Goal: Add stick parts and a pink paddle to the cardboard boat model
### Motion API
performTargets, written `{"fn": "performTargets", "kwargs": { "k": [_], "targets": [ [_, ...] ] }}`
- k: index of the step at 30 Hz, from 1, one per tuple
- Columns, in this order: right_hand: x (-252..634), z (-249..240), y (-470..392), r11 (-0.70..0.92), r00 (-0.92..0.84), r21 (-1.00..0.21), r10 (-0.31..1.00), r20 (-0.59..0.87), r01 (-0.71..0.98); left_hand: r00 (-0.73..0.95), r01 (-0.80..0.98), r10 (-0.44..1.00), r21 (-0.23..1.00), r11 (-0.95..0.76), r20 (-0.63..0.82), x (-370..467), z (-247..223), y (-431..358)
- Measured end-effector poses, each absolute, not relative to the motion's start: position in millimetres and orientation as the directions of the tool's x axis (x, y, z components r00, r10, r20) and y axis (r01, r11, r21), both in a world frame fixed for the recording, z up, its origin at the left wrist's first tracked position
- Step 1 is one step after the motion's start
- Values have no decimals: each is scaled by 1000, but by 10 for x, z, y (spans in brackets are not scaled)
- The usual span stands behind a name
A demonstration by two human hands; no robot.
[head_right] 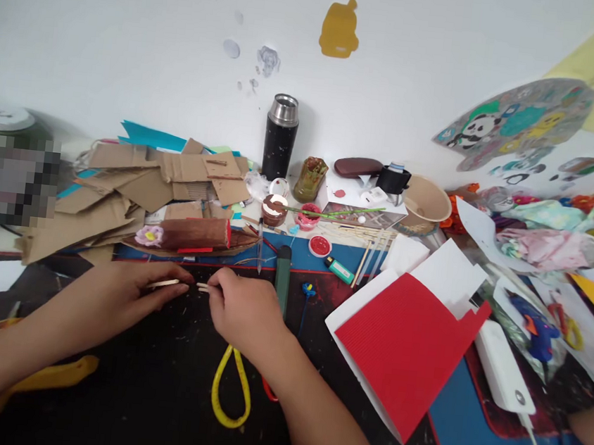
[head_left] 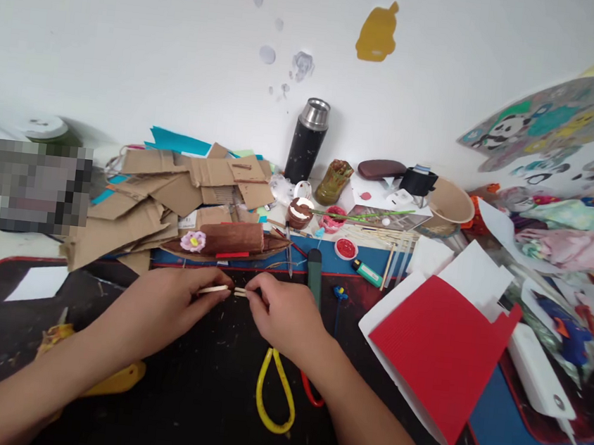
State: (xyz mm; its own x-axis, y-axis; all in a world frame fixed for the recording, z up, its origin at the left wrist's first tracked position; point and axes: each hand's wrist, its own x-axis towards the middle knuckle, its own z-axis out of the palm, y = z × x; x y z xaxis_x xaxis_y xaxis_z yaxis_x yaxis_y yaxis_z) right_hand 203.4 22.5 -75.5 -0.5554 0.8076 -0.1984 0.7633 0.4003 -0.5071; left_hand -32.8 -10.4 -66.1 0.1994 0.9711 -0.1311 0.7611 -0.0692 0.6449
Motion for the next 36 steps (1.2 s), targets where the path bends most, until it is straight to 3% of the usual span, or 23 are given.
{"fn": "performTargets", "kwargs": {
  "k": [11, 21, 25, 28, 31, 36],
  "targets": [
    [1914, -660, 186, 472, -545, -284, 783, -301, 835, 277, 711, 958, 686, -154, -72, -325, -589, -135],
    [1862, -670, 170, 484, -545, -253, 779, -311, 837, 261, 693, 964, 706, -148, -54, -321, -582, -131],
    [1918, -756, 181, 405, -521, -389, 812, -263, 828, 239, 690, 968, 715, -109, -83, -334, -567, -111],
    [1977, -836, 191, 275, -492, -622, 846, -206, 733, 208, 686, 973, 724, -71, -101, -351, -544, -97],
    [2014, -889, 192, 130, -468, -840, 869, -159, 527, 197, 659, 973, 751, -41, -119, -356, -520, -90],
    [2025, -876, 184, -37, -459, -950, 869, -183, 309, 233, 575, 956, 818, 12, -178, -332, -490, -89]
  ]
}}
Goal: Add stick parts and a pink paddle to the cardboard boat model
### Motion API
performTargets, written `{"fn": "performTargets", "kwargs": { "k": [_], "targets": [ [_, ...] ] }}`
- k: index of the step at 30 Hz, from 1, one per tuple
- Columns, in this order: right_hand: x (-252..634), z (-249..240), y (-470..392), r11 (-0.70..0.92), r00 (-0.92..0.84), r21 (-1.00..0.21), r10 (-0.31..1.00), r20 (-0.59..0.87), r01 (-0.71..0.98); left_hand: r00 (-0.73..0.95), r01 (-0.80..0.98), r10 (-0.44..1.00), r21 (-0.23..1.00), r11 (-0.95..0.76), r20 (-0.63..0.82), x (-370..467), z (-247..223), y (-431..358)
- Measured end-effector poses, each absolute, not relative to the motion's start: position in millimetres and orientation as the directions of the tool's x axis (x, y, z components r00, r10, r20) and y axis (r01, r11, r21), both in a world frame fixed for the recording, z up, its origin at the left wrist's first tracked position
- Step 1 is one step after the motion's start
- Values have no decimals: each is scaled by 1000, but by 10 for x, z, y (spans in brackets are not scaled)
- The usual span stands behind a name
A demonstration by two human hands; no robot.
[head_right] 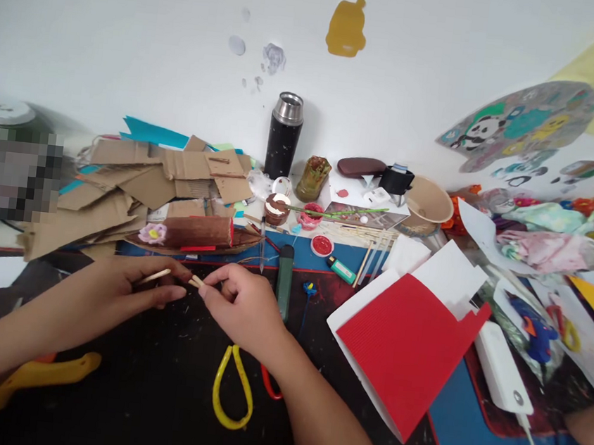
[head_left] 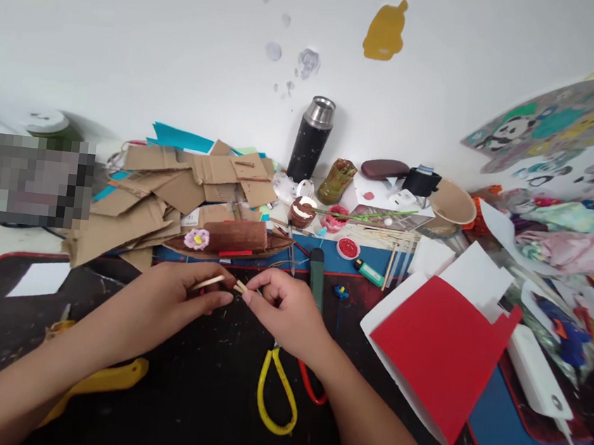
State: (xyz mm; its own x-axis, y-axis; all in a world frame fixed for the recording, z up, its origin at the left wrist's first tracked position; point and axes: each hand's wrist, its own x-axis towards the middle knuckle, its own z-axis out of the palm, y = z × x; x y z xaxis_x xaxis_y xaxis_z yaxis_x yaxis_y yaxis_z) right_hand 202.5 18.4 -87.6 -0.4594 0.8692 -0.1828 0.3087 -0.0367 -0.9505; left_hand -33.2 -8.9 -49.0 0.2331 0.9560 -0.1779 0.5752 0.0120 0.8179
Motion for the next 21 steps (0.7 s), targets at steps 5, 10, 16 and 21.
{"fn": "performTargets", "kwargs": {
  "k": [5, 10, 16, 21],
  "targets": [
    [2026, -849, 153, -132, -485, -968, 846, -223, 215, 193, 525, 958, 847, 82, -212, -322, -492, -83],
    [2010, -831, 117, -194, -505, -971, 830, -238, 138, 164, 454, 959, 881, 136, -232, -322, -506, -85],
    [1994, -813, 95, -200, -520, -973, 823, -230, 114, 161, 460, 952, 874, 160, -259, -283, -491, -89],
    [1990, -819, 88, -142, -528, -982, 829, -185, 122, 154, 424, 947, 885, 193, -281, -229, -446, -94]
  ]
}}
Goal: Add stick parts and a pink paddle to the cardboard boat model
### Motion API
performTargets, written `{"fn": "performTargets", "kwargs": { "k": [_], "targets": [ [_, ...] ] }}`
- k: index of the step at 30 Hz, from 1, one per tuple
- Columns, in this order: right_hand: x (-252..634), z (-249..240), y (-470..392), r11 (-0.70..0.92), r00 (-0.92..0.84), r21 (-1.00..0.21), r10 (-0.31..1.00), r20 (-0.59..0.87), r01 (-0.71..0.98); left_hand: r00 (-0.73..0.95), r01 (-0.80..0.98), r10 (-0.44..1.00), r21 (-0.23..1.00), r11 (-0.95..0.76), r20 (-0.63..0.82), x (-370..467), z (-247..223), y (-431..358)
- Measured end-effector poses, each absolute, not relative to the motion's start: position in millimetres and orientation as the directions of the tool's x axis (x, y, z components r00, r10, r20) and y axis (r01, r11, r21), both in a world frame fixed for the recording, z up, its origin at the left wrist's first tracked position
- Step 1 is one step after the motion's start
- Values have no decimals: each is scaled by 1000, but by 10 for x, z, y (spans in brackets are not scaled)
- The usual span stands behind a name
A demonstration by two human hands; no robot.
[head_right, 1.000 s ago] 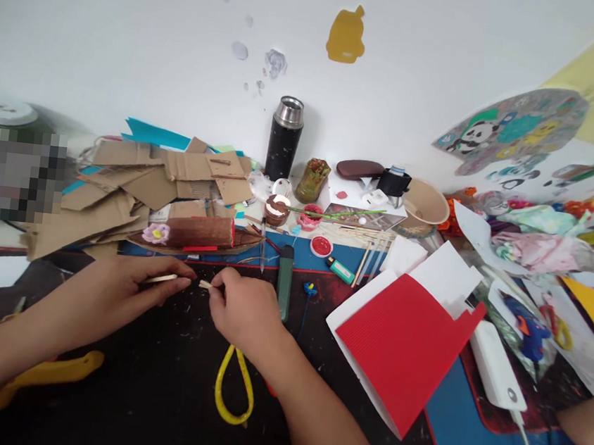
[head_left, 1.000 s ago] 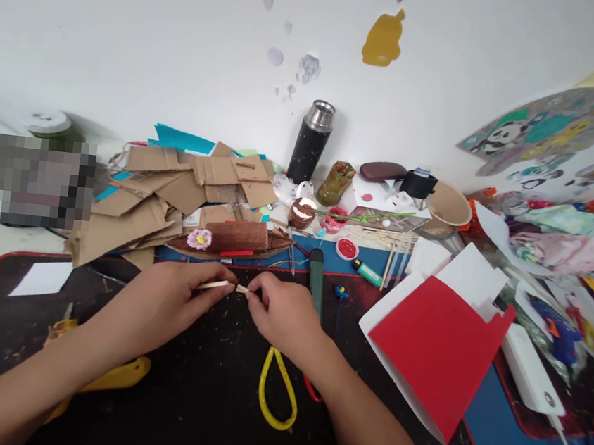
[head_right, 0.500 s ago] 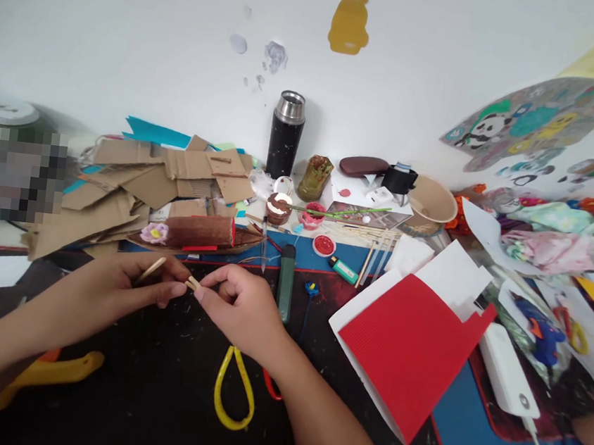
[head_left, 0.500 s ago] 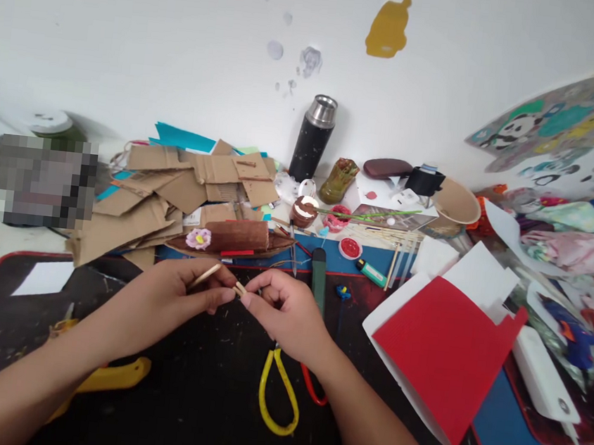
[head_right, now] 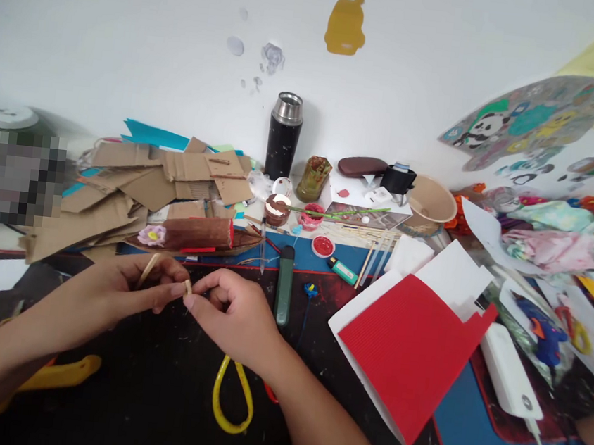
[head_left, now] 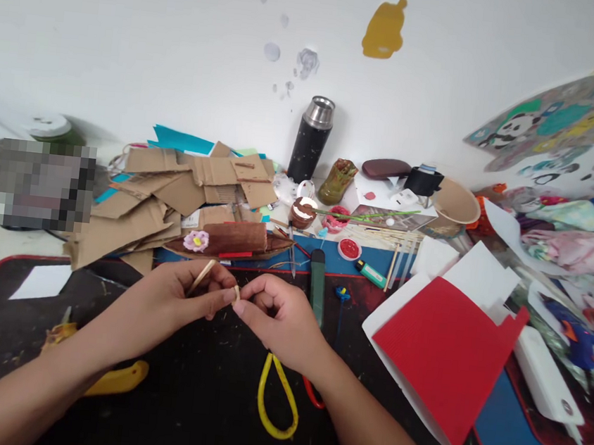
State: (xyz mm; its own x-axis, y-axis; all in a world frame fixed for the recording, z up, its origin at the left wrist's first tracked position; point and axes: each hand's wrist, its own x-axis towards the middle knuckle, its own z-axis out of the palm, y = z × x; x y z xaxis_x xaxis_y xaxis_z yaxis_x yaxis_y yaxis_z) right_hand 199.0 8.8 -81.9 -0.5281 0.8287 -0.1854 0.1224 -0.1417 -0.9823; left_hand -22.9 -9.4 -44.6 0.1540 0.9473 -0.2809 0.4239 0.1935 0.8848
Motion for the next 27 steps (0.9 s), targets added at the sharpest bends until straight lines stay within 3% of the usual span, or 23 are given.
{"fn": "performTargets", "kwargs": {
  "k": [4, 16, 27],
  "targets": [
    [1991, -824, 94, -82, -547, -991, 827, -129, 109, 147, 370, 940, 898, 237, -309, -197, -406, -91],
    [1986, -845, 89, -91, -545, -987, 825, -148, 130, 117, 273, 948, 927, 256, -296, -181, -442, -70],
    [1994, -836, 77, -43, -553, -984, 823, -133, 174, 99, 206, 907, 900, 384, -409, -110, -447, -80]
  ]
}}
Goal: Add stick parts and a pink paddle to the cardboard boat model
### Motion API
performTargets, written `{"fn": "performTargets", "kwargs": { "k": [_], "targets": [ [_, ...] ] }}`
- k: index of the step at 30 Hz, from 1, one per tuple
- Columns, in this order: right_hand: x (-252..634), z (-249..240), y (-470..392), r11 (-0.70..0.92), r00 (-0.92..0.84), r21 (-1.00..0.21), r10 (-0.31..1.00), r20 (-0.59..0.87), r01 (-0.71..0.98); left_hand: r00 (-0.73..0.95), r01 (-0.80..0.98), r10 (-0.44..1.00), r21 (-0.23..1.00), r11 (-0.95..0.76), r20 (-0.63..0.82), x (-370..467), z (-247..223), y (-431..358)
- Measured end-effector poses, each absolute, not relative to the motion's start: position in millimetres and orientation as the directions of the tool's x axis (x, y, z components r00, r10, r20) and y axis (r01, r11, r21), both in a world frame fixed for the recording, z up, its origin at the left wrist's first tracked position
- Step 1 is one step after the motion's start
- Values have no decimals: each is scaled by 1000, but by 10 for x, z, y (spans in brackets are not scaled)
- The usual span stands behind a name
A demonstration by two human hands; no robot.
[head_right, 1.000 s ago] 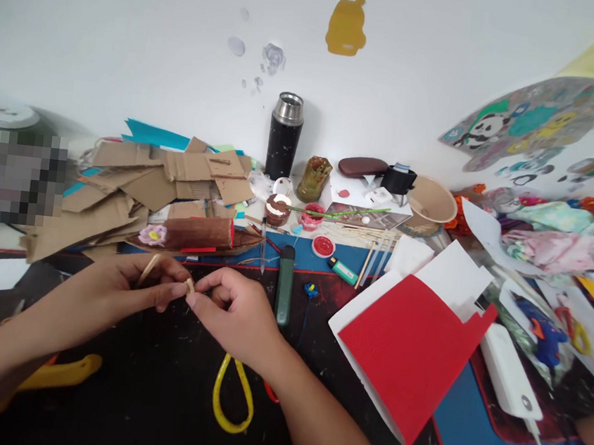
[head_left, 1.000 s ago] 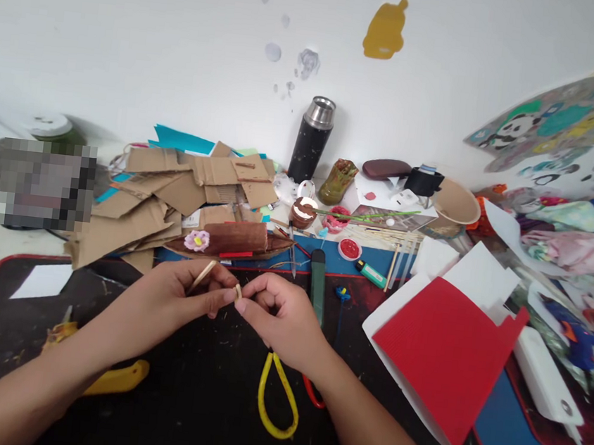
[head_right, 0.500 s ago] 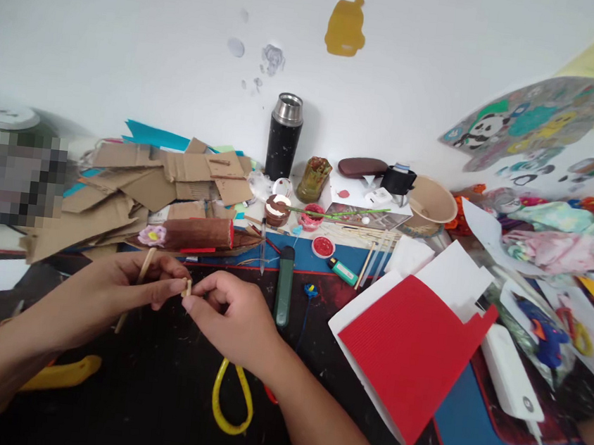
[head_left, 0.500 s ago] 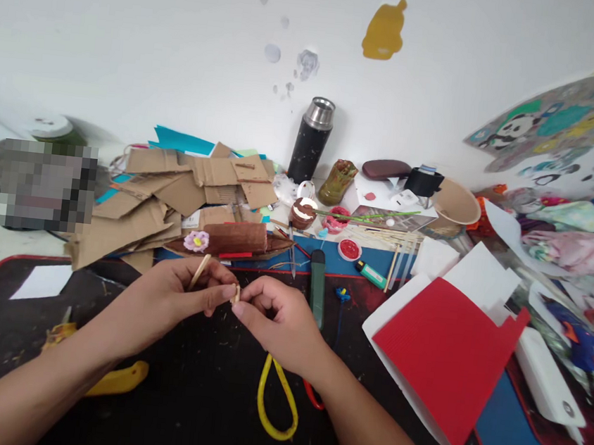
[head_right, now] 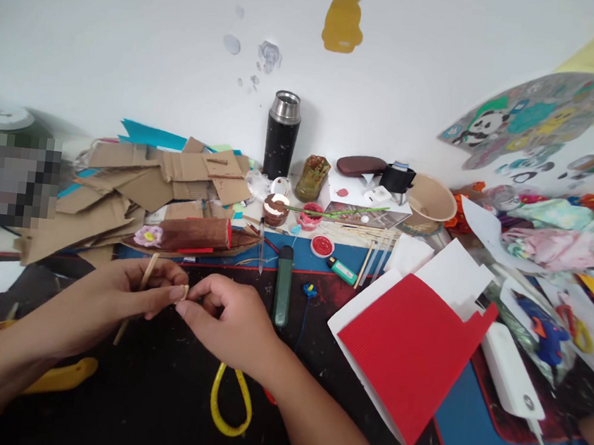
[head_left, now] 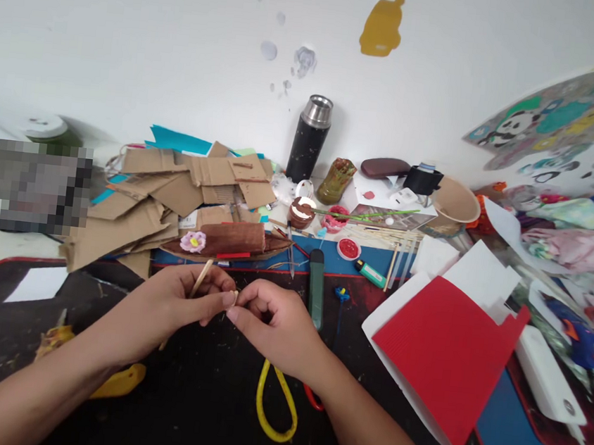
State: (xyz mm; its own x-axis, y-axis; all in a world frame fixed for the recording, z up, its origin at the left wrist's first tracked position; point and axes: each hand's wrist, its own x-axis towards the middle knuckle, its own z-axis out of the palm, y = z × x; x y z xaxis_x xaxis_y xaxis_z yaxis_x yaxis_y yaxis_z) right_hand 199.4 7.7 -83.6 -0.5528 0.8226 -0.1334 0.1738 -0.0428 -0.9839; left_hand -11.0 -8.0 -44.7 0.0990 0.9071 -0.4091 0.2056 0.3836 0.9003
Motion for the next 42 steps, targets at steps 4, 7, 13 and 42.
{"fn": "performTargets", "kwargs": {
  "k": [4, 7, 13, 42],
  "targets": [
    [1994, -838, 80, -22, -541, -984, 833, -116, 177, 62, 91, 869, 870, 485, -491, -90, -451, -90],
    [1990, -854, 79, 11, -523, -982, 847, -92, 189, 59, 61, 857, 859, 508, -511, -87, -467, -90],
    [1991, -852, 70, 35, -528, -971, 844, -98, 236, 70, 112, 878, 878, 465, -474, -106, -483, -68],
    [2034, -755, 107, 546, -736, -585, 663, -136, 600, 28, 240, 949, 924, 297, -313, -216, -436, -102]
  ]
}}
